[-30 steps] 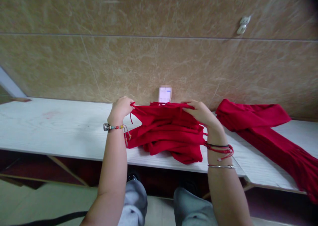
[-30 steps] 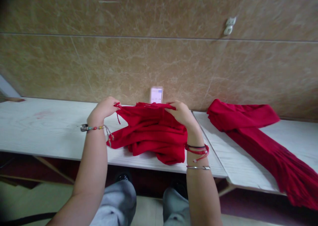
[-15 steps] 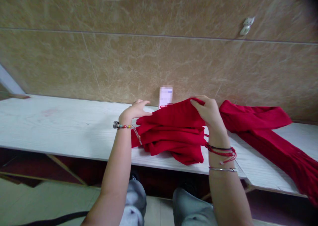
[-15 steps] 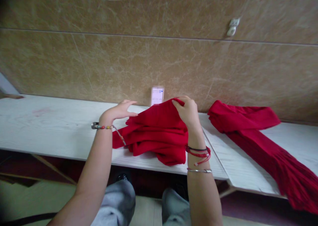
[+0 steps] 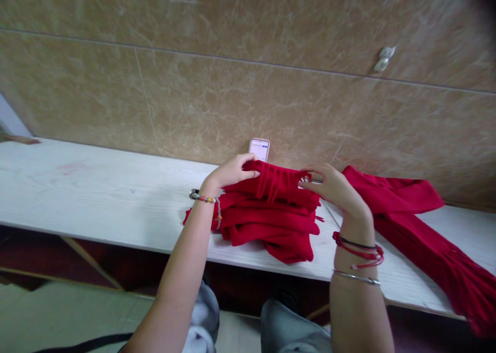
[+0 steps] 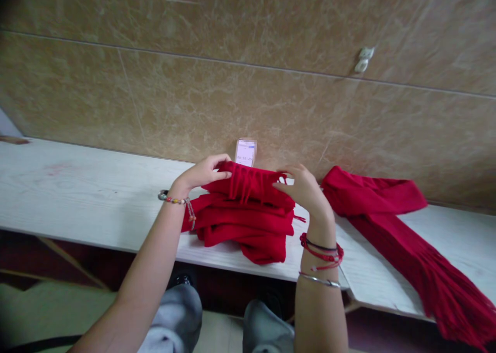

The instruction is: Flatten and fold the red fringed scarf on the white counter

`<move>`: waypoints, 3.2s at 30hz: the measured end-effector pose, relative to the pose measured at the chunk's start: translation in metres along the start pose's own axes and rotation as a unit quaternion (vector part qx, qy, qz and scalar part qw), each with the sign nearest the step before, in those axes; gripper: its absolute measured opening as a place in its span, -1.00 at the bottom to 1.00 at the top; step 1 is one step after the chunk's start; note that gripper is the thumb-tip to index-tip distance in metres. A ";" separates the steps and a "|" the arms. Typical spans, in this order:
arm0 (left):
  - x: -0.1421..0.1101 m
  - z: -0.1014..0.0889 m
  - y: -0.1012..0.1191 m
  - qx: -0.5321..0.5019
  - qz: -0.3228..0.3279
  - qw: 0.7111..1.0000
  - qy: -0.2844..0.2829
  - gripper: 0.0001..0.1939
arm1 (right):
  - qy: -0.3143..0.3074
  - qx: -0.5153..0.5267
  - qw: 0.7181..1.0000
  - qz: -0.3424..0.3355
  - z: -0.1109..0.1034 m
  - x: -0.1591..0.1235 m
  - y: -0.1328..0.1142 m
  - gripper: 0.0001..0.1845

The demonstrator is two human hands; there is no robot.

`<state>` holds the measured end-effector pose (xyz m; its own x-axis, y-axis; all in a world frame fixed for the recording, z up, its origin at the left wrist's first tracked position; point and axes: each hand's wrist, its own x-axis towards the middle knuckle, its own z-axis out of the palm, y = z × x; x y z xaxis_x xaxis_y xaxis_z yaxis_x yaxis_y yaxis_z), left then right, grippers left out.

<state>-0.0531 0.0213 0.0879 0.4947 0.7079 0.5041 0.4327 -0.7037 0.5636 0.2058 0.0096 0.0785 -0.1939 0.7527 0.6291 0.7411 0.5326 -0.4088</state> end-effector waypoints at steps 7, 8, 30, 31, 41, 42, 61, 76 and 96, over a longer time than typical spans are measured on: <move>-0.003 -0.003 0.027 0.118 0.038 0.990 -0.070 -0.87 | -0.068 0.010 0.990 -0.123 0.027 0.004 -0.050 -0.63; -0.003 -0.003 0.030 0.132 0.046 0.987 -0.078 -0.86 | -0.083 0.015 0.987 -0.136 0.031 0.005 -0.054 -0.71; -0.010 -0.012 0.044 0.280 0.040 0.959 -0.014 -0.89 | -0.101 -0.059 0.987 -0.107 0.027 -0.003 -0.075 -0.74; -0.010 -0.011 0.044 0.288 0.041 0.957 -0.013 -0.89 | -0.099 -0.060 0.988 -0.105 0.030 -0.002 -0.080 -0.81; -0.015 -0.029 0.003 0.267 -0.038 0.963 -0.023 -0.95 | 0.058 -0.113 0.992 -0.027 0.001 -0.005 -0.044 -0.82; -0.015 -0.029 0.005 0.267 -0.038 0.963 -0.016 -0.94 | 0.041 -0.119 0.992 -0.022 0.002 -0.006 -0.041 -0.82; -0.016 -0.029 0.019 0.264 -0.007 0.963 0.056 -0.91 | 0.058 -0.110 0.992 -0.023 0.015 -0.001 -0.045 -0.86; -0.008 -0.014 0.020 0.248 -0.008 0.968 0.032 -0.92 | 0.099 -0.068 0.991 -0.055 0.028 0.006 -0.065 -0.82; -0.001 -0.001 0.008 0.290 -0.029 0.956 0.040 -0.84 | 0.106 -0.129 0.985 0.051 0.013 0.001 -0.027 -0.81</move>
<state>-0.0505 0.0154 0.0926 0.4085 0.7322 0.5450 0.8140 -0.5623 0.1454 0.1774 0.0009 0.0811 0.0078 0.6844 0.7290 0.8940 0.3218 -0.3117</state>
